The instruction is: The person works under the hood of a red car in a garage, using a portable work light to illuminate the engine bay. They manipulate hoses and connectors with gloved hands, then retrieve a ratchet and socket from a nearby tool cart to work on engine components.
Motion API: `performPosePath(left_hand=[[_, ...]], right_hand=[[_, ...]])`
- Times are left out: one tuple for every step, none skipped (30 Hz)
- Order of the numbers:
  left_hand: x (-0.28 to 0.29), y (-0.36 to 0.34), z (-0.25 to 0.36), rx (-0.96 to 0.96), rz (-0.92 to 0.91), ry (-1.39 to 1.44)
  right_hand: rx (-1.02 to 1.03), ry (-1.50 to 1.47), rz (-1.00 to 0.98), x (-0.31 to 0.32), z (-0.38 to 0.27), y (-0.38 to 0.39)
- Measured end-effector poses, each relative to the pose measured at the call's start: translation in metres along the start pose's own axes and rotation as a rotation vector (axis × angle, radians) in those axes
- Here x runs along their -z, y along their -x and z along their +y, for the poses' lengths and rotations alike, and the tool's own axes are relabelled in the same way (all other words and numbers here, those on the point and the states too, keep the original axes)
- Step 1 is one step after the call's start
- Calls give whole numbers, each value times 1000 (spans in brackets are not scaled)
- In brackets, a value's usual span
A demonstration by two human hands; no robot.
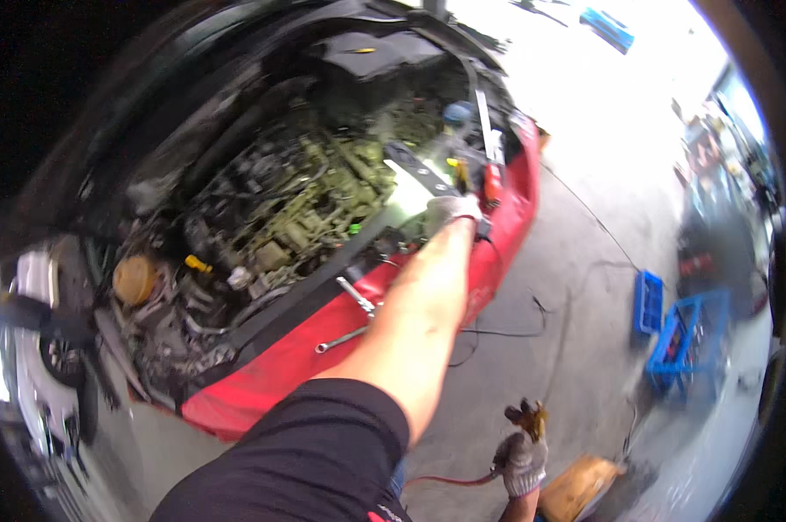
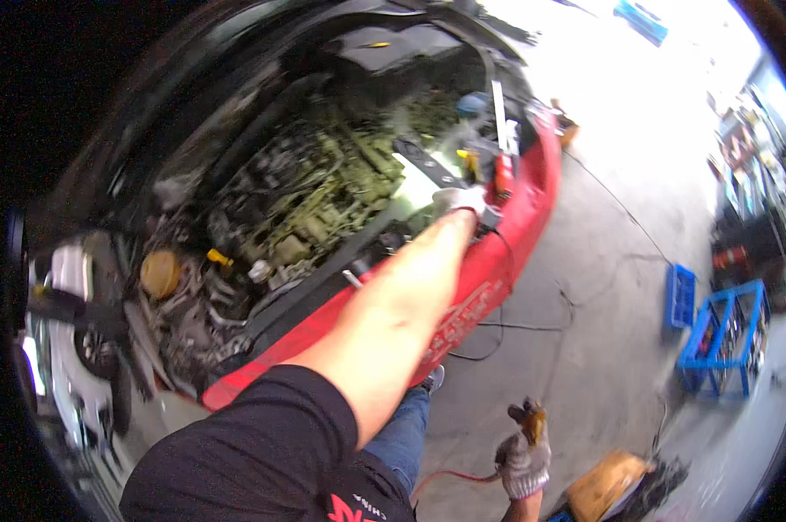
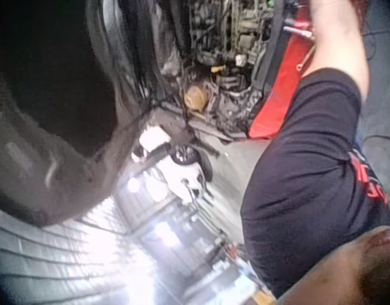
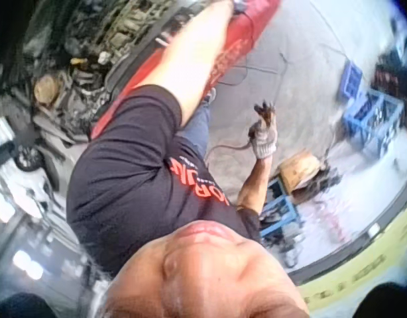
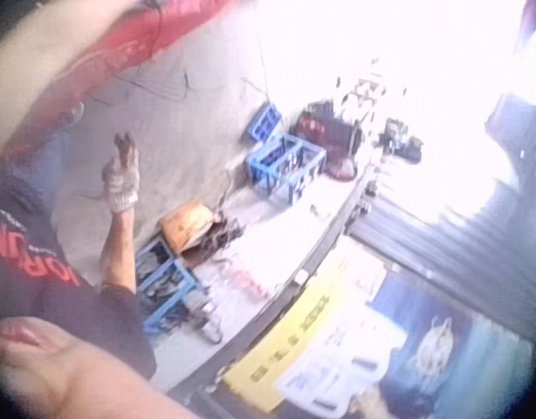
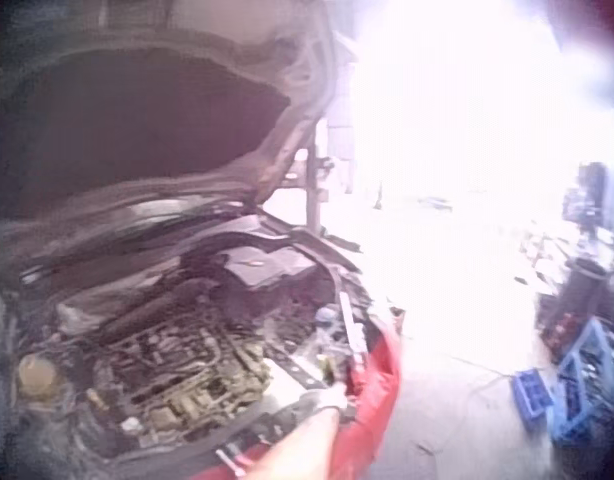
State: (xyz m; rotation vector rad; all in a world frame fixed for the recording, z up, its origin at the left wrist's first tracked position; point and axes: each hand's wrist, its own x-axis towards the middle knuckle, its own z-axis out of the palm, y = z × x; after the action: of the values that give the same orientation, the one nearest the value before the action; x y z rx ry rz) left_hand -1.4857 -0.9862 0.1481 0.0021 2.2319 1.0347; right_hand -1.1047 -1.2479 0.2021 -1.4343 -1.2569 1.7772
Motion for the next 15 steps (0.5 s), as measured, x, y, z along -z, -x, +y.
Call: performPosePath(left_hand=[[-3,-9,4,56,9,19],[-6,-14,5,80,85,-32],[1,-22,5,-68,-123,-123],[3,-22,4,-44,-58,-7],[8,-19,2,-73,-36,62],[19,-15,0,-58,-46,192],[31,-8,-1,-111,-14,298],[46,1,-5,-210,-16,467],[63,10,-9,-232,-56,582],[83,22,-13,-265,-62,636],[103,35,-21,-330,-49,693],[125,47,-27,-354,-155,904],[150,60,-33,-348,-272,1107],[173,73,-50,-318,-359,1294],[205,79,-71,-274,-582,1296]], right_hand=[[43,54,44,7,3,-5],[32,66,27,13,4,-11],[-6,72,61,19,3,-17],[99,68,40,23,0,-23],[162,99,6,27,-4,-28],[127,107,18,29,-10,-32],[82,99,67,31,-17,-36],[116,177,90,30,-23,-41],[111,285,88,28,-30,-45],[108,318,59,24,-37,-50],[97,376,127,18,-44,-53],[159,461,126,9,-51,-58],[175,459,177,-3,-57,-60],[200,483,170,-14,-64,-62],[239,508,126,-27,-73,-63]])
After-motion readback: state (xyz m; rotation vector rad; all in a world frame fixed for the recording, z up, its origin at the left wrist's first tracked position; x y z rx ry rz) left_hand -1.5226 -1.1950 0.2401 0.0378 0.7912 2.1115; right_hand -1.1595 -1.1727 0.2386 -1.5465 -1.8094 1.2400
